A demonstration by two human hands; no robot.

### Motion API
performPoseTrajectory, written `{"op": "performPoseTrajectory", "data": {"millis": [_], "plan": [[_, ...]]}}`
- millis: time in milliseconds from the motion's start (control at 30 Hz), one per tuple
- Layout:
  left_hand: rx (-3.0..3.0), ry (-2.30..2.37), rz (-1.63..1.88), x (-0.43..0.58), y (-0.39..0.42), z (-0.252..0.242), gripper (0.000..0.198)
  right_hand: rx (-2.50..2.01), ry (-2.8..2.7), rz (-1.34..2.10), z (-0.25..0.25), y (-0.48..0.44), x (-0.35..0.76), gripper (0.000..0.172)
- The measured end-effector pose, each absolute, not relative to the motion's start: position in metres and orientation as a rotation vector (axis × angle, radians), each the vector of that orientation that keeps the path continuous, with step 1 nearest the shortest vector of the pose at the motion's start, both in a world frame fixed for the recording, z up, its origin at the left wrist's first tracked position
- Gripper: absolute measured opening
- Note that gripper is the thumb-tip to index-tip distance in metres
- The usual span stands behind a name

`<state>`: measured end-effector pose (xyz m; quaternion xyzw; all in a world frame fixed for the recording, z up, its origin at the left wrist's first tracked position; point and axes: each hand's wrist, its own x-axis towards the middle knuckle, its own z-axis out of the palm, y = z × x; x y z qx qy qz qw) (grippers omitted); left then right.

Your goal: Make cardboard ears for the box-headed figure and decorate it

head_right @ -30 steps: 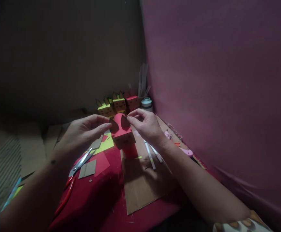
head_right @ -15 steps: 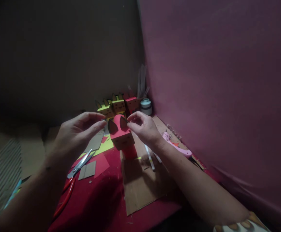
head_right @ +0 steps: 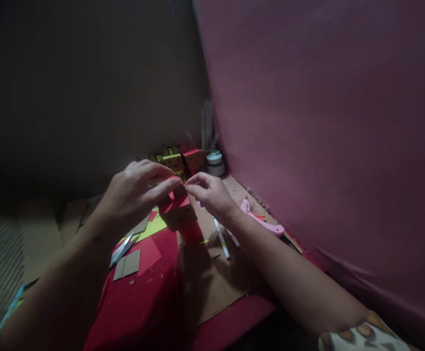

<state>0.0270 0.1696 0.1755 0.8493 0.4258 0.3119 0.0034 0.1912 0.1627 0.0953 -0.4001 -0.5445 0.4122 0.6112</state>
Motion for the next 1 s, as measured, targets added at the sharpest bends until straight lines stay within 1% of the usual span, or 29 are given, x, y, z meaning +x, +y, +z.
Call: {"op": "performPoseTrajectory", "data": {"millis": [67,200,667,767,867,1000], "plan": [[2.695,1.358,0.888,0.033,0.172,0.176,0.017,-0.917,-1.263,0.956,0.094,0.163,0.191,0.014],[2.672,1.351,0.835,0.037,0.176,0.174,0.02,-0.903,-1.267,0.972,0.093,0.164,0.19,0.018],[2.608,1.34,0.868,0.036,0.179,0.17,0.024,-0.895,-1.244,0.918,0.088,0.164,0.181,0.013],[2.581,1.328,0.847,0.036,0.177,0.172,0.022,-0.905,-1.237,0.9,0.088,0.164,0.18,0.012],[2.536,1.345,0.848,0.036,0.175,0.173,0.02,-0.905,-1.235,0.899,0.089,0.164,0.179,0.014],[2.481,1.355,0.842,0.035,0.174,0.174,0.024,-0.886,-1.244,0.924,0.091,0.163,0.179,0.019]]}}
